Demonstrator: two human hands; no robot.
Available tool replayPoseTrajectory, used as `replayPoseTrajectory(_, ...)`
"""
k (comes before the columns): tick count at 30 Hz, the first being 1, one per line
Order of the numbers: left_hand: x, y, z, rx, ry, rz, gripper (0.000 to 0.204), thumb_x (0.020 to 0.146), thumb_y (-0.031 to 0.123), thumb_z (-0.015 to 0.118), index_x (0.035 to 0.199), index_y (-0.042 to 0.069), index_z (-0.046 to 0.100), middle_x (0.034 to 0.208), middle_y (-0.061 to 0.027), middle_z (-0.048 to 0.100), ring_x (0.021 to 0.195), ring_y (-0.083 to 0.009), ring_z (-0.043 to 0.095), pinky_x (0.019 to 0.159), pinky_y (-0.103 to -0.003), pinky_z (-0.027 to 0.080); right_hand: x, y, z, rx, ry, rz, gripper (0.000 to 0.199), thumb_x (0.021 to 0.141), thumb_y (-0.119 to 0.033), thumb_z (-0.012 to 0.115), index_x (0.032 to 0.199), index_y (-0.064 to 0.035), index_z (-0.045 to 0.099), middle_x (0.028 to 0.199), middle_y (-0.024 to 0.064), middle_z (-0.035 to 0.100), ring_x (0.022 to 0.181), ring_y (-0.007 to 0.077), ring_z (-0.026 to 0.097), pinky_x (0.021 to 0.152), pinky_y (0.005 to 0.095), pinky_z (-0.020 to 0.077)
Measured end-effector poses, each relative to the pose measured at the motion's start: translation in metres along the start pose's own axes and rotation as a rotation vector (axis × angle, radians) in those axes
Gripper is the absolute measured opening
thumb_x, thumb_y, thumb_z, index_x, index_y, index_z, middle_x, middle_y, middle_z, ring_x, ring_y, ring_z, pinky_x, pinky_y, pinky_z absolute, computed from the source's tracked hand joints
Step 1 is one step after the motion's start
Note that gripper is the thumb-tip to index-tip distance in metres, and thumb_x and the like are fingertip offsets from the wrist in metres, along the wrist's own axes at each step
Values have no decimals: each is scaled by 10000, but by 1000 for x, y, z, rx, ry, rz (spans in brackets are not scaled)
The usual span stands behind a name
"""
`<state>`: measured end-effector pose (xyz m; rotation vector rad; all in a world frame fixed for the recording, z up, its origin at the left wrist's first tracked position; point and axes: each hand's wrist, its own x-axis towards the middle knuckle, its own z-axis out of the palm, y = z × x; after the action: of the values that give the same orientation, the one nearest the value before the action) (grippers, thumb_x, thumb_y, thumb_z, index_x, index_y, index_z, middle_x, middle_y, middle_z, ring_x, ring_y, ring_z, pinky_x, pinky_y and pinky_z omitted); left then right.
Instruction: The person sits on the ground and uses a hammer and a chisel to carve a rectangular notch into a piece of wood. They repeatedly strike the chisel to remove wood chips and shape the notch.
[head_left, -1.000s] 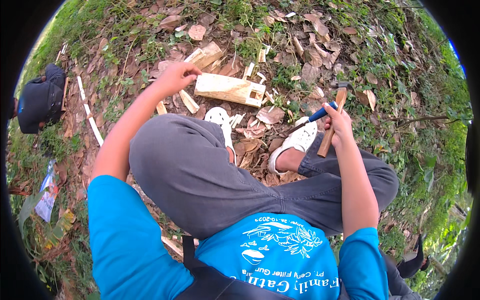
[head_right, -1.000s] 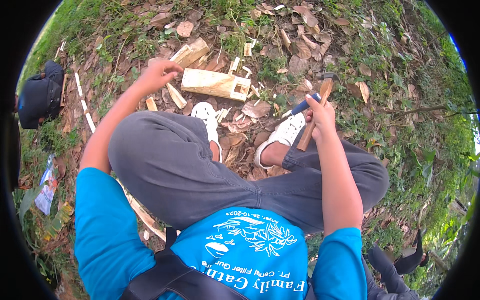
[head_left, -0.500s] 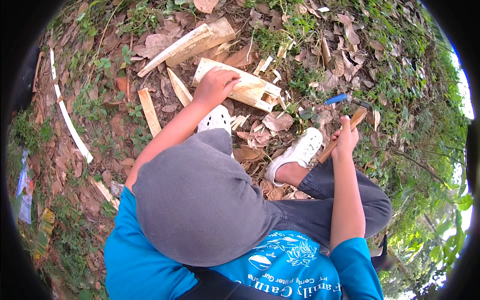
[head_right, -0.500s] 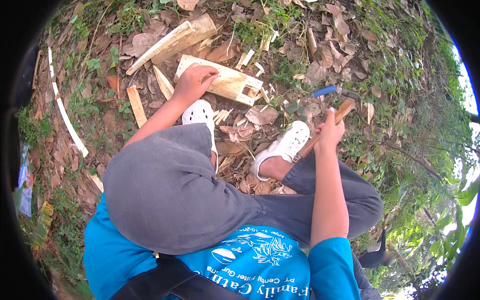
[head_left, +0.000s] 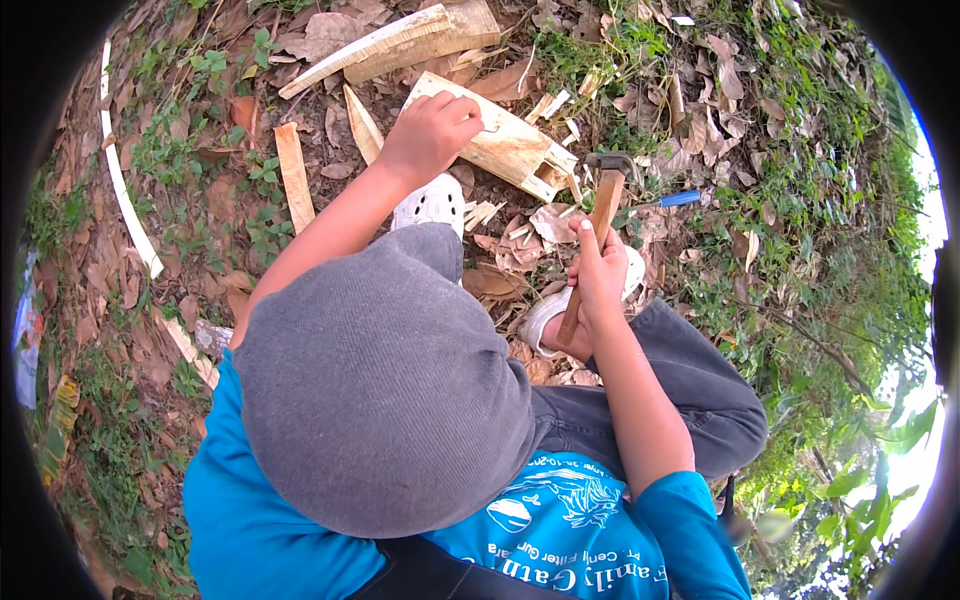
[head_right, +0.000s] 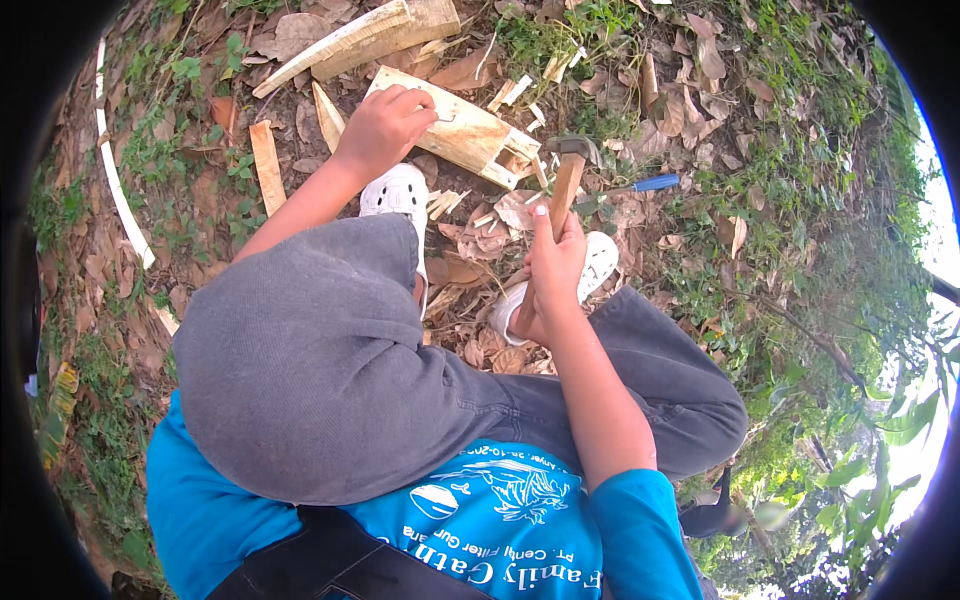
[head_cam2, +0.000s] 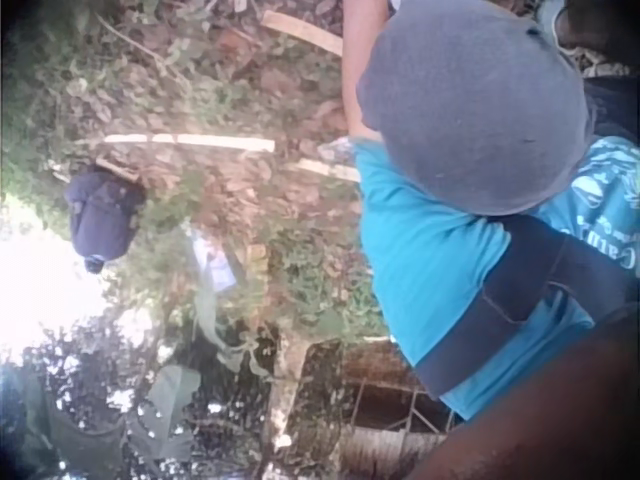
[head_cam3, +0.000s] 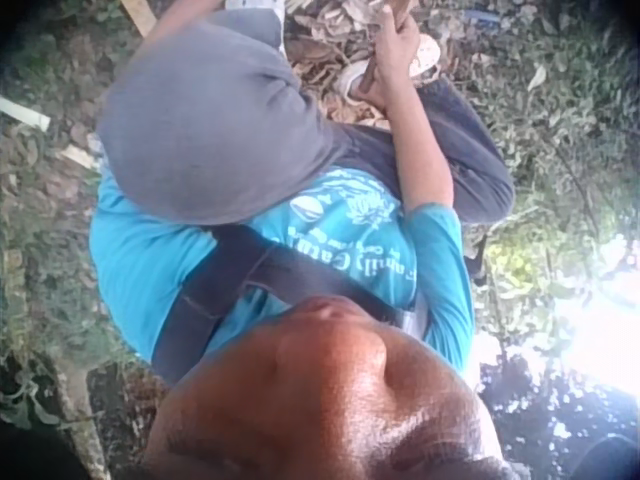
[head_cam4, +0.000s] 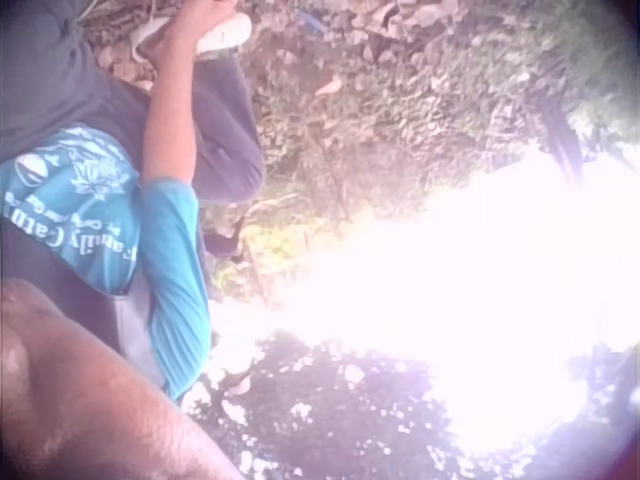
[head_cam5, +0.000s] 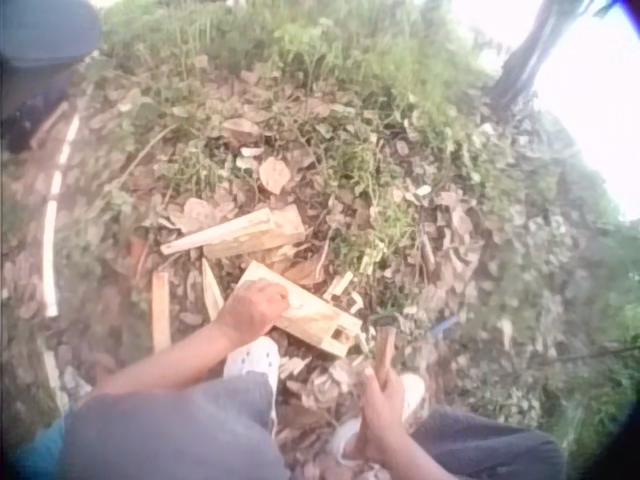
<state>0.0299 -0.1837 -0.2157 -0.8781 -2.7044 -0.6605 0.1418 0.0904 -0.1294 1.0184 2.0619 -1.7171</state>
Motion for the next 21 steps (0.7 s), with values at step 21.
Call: replayPoseTrajectory(21,14,5,-1,-40,-128,-167,122,874,143,735,965,101,666,1072,-21,606,1016,-231,616,880,-373,525,-8,14,2,17,-39,29,244,1033,-238,633,1140,-22,594,996,50,704,472,44,481,407,211,393)
